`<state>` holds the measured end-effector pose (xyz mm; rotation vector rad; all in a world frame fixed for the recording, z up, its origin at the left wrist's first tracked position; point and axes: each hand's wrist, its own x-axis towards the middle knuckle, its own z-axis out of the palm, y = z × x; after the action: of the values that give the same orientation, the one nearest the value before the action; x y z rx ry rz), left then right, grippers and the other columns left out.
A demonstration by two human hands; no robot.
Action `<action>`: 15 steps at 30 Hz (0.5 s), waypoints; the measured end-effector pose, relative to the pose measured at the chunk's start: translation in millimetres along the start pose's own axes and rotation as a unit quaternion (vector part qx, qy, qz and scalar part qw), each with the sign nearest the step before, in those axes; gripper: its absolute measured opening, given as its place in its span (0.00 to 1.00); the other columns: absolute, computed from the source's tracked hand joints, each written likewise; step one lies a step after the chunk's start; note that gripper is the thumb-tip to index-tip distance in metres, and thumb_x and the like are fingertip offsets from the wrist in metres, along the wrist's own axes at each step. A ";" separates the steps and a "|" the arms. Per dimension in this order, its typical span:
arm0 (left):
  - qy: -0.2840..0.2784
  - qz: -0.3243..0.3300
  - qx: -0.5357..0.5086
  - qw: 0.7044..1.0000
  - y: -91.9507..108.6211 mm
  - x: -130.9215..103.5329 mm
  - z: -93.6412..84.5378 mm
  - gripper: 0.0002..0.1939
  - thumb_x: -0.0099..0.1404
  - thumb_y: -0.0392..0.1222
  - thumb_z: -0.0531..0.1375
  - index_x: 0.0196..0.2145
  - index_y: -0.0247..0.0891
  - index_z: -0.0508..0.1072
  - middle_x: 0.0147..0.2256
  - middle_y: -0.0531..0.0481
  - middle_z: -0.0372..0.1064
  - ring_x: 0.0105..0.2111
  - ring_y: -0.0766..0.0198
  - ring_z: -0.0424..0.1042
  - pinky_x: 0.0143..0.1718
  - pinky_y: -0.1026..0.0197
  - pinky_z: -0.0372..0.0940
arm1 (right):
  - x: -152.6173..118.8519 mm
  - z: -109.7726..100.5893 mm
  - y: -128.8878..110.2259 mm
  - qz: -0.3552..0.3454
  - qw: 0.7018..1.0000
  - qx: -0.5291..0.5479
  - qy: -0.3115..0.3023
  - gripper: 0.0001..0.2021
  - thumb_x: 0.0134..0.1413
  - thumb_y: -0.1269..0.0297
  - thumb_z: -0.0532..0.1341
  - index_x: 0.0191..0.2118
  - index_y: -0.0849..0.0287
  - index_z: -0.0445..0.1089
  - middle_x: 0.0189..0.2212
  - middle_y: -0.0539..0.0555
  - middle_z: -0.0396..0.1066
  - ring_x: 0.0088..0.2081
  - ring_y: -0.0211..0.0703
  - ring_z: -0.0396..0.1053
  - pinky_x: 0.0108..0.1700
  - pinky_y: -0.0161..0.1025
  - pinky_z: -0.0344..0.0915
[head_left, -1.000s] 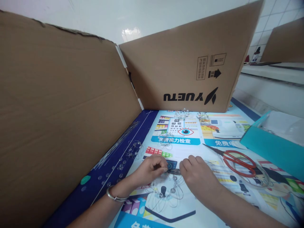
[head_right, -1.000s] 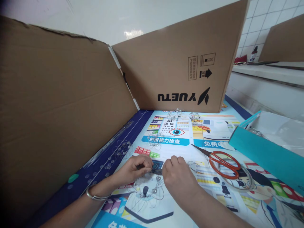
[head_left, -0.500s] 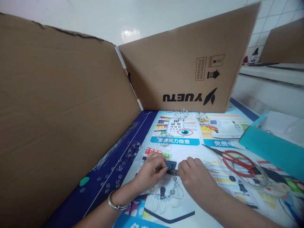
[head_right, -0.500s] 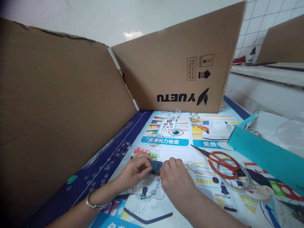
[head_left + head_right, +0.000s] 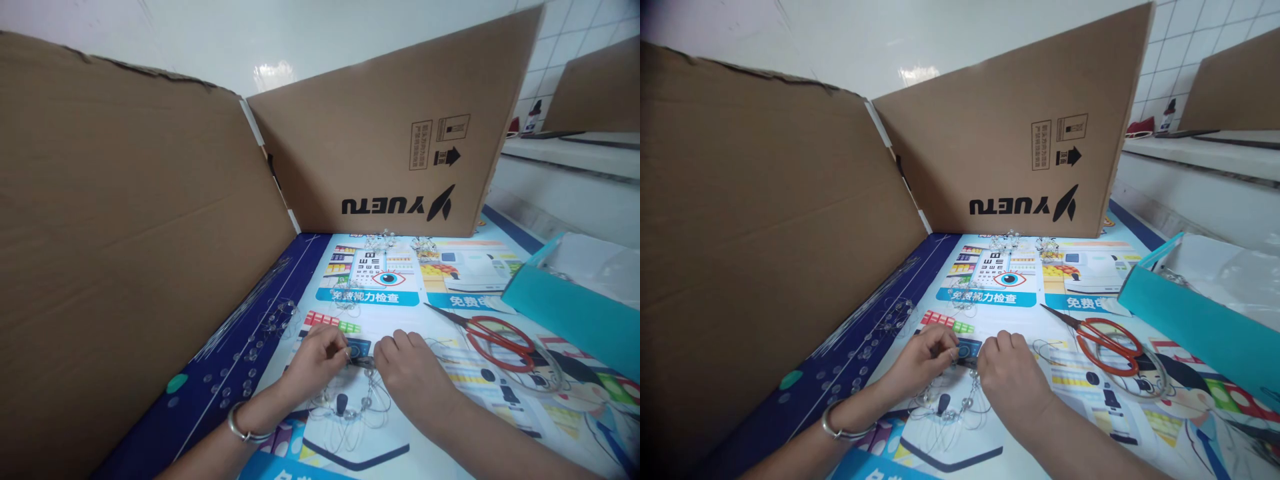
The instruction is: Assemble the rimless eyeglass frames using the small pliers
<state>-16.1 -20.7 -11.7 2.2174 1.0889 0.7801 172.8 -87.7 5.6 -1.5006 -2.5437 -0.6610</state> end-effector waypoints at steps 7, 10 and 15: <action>0.002 -0.018 -0.040 0.999 -3.5 -0.1 2.2 0.08 0.57 0.33 0.57 0.22 0.36 0.64 0.27 0.51 0.67 0.30 0.65 0.66 0.35 0.62 0.61 | 0.4 4.4 2.2 -0.001 1.000 0.009 -0.012 0.07 0.47 0.77 0.56 0.34 0.62 0.66 0.26 0.53 0.63 0.30 0.44 0.58 0.30 0.42 0.48; 0.004 -0.025 -0.049 0.998 -3.2 0.1 2.7 0.08 0.57 0.34 0.57 0.22 0.36 0.63 0.27 0.52 0.67 0.29 0.65 0.66 0.34 0.63 0.61 | 0.3 4.9 2.6 -0.002 1.000 0.011 -0.025 0.07 0.46 0.77 0.57 0.33 0.62 0.67 0.26 0.54 0.63 0.30 0.45 0.58 0.29 0.42 0.48; 0.007 -0.029 -0.055 0.998 -4.0 -0.4 3.5 0.08 0.57 0.34 0.58 0.22 0.36 0.63 0.27 0.52 0.67 0.30 0.65 0.66 0.33 0.64 0.61 | 0.2 5.8 2.3 -0.002 1.000 0.006 -0.030 0.07 0.46 0.77 0.56 0.33 0.62 0.67 0.27 0.54 0.63 0.30 0.45 0.59 0.29 0.42 0.48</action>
<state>-15.9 -19.7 -17.0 2.0827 1.0857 0.8115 175.4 -84.2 1.1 -1.5344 -2.5903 -0.6091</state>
